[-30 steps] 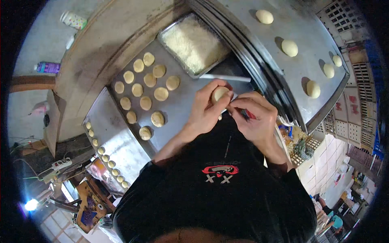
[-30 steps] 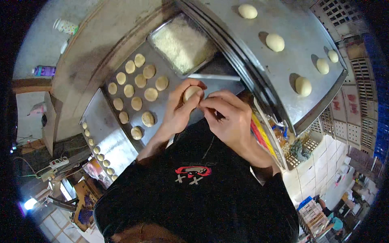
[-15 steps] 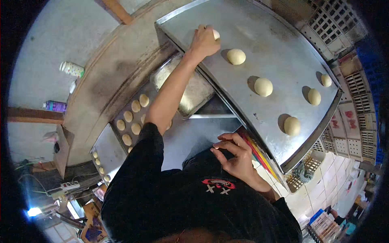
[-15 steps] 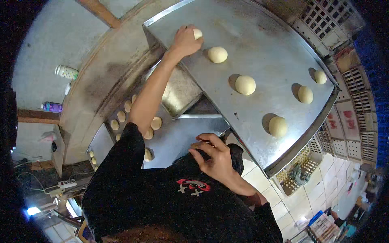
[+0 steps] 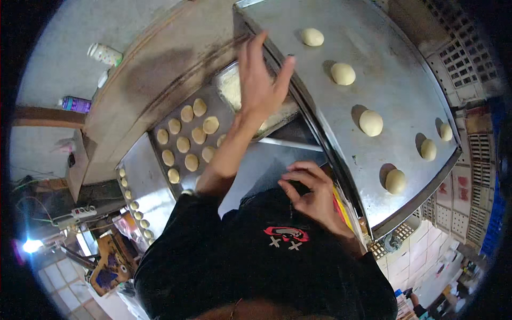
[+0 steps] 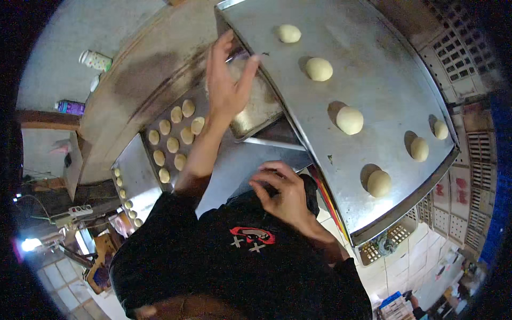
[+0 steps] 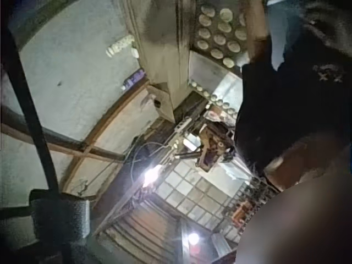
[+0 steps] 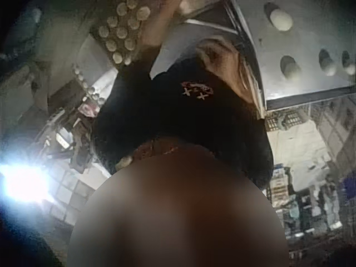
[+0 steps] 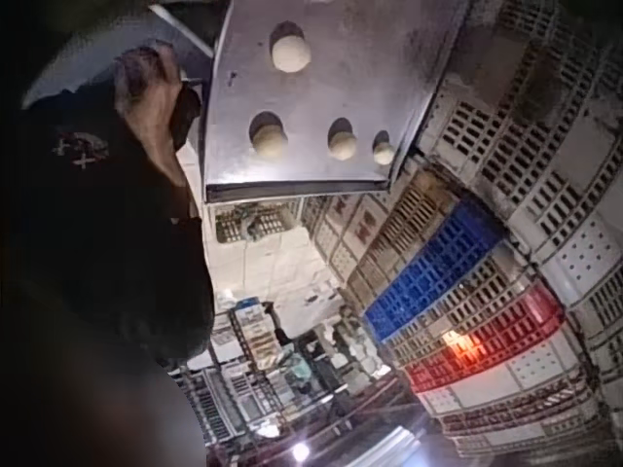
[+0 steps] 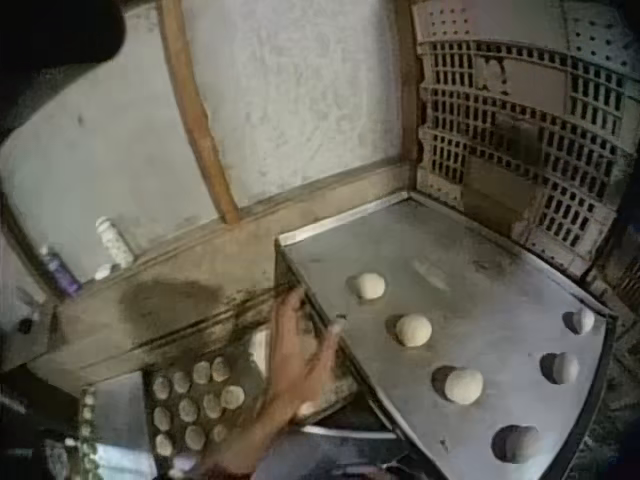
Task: Filling and shaping dough balls for baking.
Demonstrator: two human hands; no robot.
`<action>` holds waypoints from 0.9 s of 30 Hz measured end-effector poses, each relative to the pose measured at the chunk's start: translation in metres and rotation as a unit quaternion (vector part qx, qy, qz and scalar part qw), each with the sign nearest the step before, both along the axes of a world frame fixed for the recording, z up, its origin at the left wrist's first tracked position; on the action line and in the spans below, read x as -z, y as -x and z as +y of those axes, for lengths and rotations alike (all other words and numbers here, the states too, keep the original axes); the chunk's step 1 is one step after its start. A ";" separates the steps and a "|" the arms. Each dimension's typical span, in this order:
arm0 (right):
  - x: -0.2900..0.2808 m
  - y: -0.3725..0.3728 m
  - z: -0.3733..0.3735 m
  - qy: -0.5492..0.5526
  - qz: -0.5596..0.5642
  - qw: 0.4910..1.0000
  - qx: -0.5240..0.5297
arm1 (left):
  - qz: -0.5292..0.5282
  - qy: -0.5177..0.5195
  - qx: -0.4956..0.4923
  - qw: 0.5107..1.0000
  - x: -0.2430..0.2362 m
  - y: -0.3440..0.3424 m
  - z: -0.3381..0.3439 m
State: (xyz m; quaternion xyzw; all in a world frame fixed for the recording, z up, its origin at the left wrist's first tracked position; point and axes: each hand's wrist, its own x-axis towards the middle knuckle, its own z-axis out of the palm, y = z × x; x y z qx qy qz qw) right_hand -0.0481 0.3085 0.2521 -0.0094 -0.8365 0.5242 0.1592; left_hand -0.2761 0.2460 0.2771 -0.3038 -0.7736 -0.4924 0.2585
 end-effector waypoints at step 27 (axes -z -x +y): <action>0.016 0.021 -0.158 -0.005 -0.094 0.973 -0.213 | -0.343 -0.480 -0.212 0.779 0.255 -0.198 -0.315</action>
